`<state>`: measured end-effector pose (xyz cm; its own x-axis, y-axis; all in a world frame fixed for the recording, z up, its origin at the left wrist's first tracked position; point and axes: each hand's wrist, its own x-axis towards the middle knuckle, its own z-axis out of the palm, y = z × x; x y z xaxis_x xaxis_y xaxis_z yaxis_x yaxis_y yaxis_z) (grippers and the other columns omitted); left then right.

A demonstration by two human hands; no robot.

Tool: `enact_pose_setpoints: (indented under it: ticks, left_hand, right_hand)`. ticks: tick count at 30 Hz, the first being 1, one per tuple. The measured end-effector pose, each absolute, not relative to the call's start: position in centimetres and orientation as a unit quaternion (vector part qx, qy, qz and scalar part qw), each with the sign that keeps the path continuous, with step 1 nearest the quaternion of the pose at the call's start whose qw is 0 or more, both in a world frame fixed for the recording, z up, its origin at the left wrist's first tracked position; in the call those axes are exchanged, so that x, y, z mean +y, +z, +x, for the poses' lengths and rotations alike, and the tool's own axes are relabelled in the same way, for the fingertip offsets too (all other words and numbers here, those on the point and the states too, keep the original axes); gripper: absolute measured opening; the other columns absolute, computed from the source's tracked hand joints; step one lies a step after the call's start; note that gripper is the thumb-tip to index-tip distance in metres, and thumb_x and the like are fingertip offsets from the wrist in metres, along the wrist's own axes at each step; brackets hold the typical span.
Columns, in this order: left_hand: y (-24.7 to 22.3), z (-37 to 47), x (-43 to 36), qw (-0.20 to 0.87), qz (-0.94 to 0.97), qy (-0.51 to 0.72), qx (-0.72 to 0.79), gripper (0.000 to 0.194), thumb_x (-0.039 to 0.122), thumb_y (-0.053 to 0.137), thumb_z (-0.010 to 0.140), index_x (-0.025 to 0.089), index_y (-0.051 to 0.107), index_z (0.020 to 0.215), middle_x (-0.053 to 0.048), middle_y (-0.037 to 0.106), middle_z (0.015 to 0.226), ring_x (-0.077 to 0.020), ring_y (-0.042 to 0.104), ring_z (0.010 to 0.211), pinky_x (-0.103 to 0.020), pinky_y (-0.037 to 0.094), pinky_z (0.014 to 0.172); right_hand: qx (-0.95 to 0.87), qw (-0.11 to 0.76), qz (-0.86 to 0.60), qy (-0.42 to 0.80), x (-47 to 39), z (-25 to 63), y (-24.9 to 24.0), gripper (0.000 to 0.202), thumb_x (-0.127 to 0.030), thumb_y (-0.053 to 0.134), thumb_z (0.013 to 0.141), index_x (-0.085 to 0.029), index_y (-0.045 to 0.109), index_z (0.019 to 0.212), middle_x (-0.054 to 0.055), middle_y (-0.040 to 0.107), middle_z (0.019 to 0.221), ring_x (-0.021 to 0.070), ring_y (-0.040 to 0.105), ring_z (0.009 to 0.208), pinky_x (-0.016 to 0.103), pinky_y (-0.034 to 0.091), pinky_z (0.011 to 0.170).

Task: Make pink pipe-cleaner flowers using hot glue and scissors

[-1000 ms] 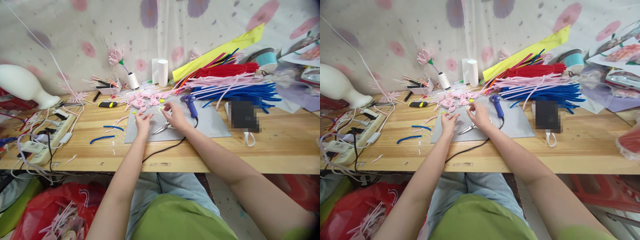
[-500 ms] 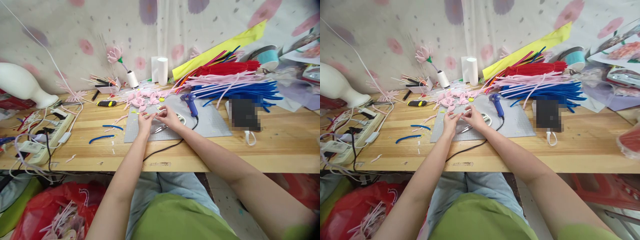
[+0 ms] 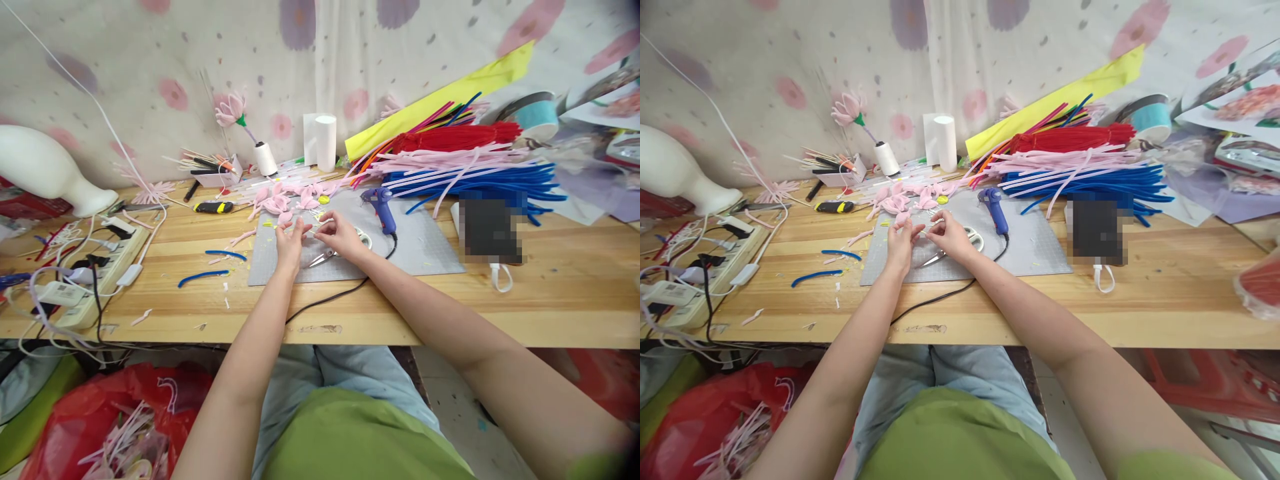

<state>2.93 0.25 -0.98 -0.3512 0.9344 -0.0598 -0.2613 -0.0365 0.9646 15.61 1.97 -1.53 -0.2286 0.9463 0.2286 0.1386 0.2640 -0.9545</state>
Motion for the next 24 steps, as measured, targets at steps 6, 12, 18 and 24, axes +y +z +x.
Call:
enact_pose_setpoints:
  ticks: [6,12,18,24]
  left_hand:
    - [-0.9,2.3,-0.1,0.451,0.318,0.654,0.517,0.037,0.028,0.064,0.073,0.021,0.037,0.096,-0.003,0.069,0.082,-0.0148,0.066,0.09,-0.026,0.044,0.08]
    - [-0.9,2.8,-0.8,0.422,0.394,0.616,0.536,0.046,0.02,0.069,0.066,0.02,0.041,0.102,-0.002,0.07,0.074,-0.0146,0.067,0.081,-0.032,0.044,0.088]
    - [-0.8,3.4,-0.6,0.439,0.388,0.626,0.515,0.054,0.017,0.073,0.061,0.02,0.041,0.105,0.001,0.068,0.073,-0.0138,0.067,0.073,-0.033,0.047,0.086]
    - [-0.8,3.9,-0.5,0.439,0.38,0.639,0.505,0.051,0.015,0.072,0.06,0.021,0.039,0.1,0.002,0.067,0.072,-0.0132,0.066,0.072,-0.032,0.047,0.084]
  right_hand:
    - [-0.621,0.475,-0.43,0.451,2.3,15.8,-1.8,0.037,-0.035,0.065,0.064,-0.023,0.042,0.09,-0.005,0.063,0.069,0.0132,0.058,0.063,0.028,0.044,0.064]
    - [-0.585,0.499,-0.436,0.468,2.2,15.9,-1.3,0.041,-0.04,0.068,0.061,-0.023,0.042,0.087,-0.004,0.064,0.069,0.0136,0.059,0.063,0.03,0.045,0.066]
    - [-0.598,0.488,-0.436,0.463,2.2,15.9,-1.3,0.04,-0.039,0.068,0.061,-0.023,0.042,0.086,-0.003,0.065,0.068,0.0143,0.06,0.062,0.03,0.046,0.063]
    - [-0.623,0.478,-0.424,0.452,2.4,15.8,-1.6,0.037,-0.037,0.066,0.063,-0.023,0.042,0.087,-0.003,0.065,0.07,0.0149,0.061,0.065,0.03,0.046,0.066]
